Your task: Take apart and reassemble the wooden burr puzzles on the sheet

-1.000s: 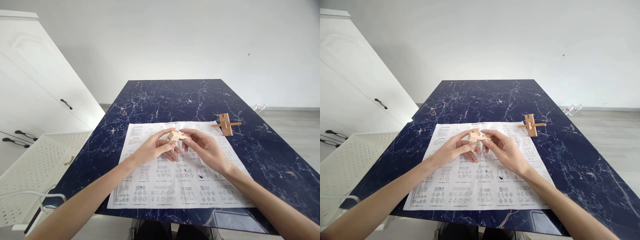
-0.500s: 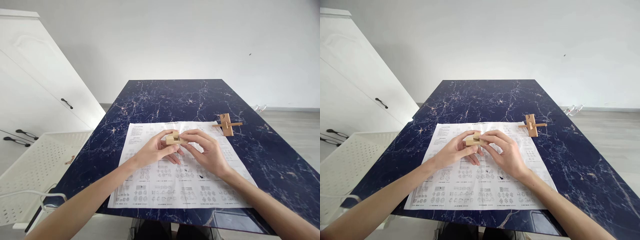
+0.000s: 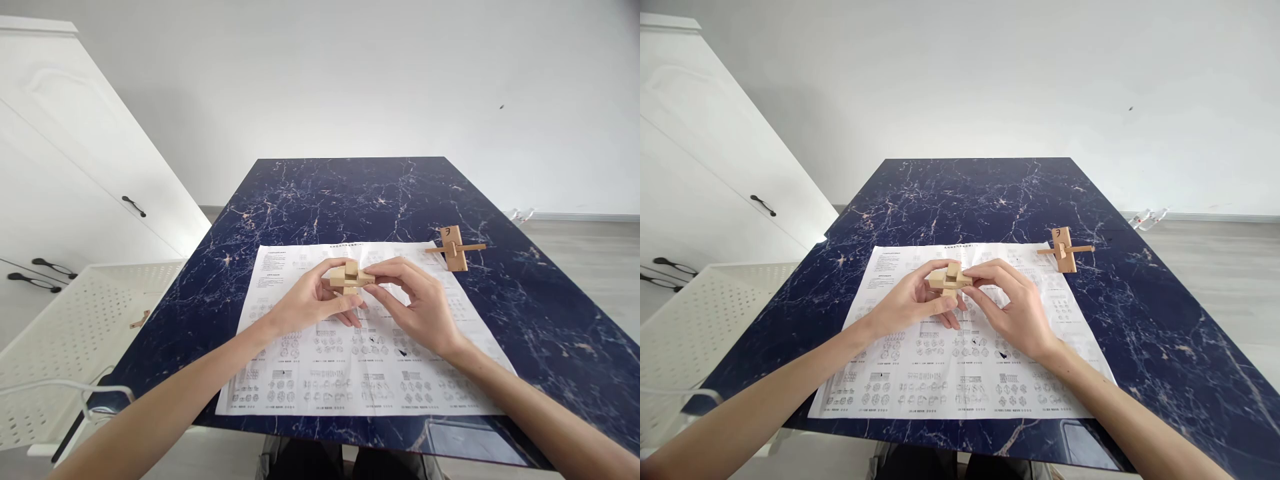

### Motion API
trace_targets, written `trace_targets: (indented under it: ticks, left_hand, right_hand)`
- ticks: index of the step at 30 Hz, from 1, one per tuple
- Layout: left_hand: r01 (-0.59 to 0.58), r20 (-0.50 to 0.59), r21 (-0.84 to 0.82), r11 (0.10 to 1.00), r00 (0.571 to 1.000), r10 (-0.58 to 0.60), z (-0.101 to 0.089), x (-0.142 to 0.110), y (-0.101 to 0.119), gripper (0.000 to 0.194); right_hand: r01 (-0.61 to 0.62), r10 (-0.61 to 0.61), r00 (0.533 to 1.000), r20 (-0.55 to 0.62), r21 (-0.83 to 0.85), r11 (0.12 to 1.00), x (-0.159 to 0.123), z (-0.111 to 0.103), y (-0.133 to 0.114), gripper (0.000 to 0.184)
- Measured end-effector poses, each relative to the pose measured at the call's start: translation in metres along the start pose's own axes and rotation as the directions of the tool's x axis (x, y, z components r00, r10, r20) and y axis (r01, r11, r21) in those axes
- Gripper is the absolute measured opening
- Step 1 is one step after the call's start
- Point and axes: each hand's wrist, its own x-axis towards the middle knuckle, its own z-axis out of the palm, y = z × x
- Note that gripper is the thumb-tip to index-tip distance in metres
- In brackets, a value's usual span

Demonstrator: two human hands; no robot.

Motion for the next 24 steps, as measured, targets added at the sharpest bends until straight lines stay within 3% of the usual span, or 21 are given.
trace_targets:
  ticks: [6,9,12,15,18,24]
  left_hand:
    - [-0.013,-0.053,0.05,0.999,0.998,0.016,-0.001,0.0,-0.003,0.07]
    - [-0.005,-0.14,0.119,0.993,0.99,0.022,-0.001,0.001,-0.002,0.065]
    - [-0.008,-0.269,0.297,0.955,0.959,0.092,-0.003,0.001,-0.002,0.057]
    - [0.038,-0.382,0.599,0.8,0.891,0.244,-0.011,0.003,-0.004,0.049]
    - [0.138,-0.395,0.809,0.572,0.848,0.354,-0.023,0.005,-0.007,0.046]
    - [0.271,-0.328,0.942,0.198,0.867,0.376,-0.039,0.007,-0.011,0.055]
  right_hand:
    - [-0.13,0.135,0.991,-0.008,0.205,0.97,0.002,-0.001,-0.001,0.014]
    - [-0.155,0.168,0.985,-0.035,0.249,0.956,0.003,-0.003,-0.003,0.014]
    - [-0.231,0.264,0.961,-0.077,0.295,0.927,0.004,-0.006,-0.003,0.015]
    - [-0.298,0.342,0.933,-0.113,0.289,0.91,0.006,-0.009,-0.002,0.018]
    - [-0.334,0.375,0.919,-0.121,0.265,0.905,0.009,-0.01,-0.004,0.02]
    - [-0.359,0.394,0.913,-0.107,0.251,0.899,0.01,-0.009,-0.008,0.023]
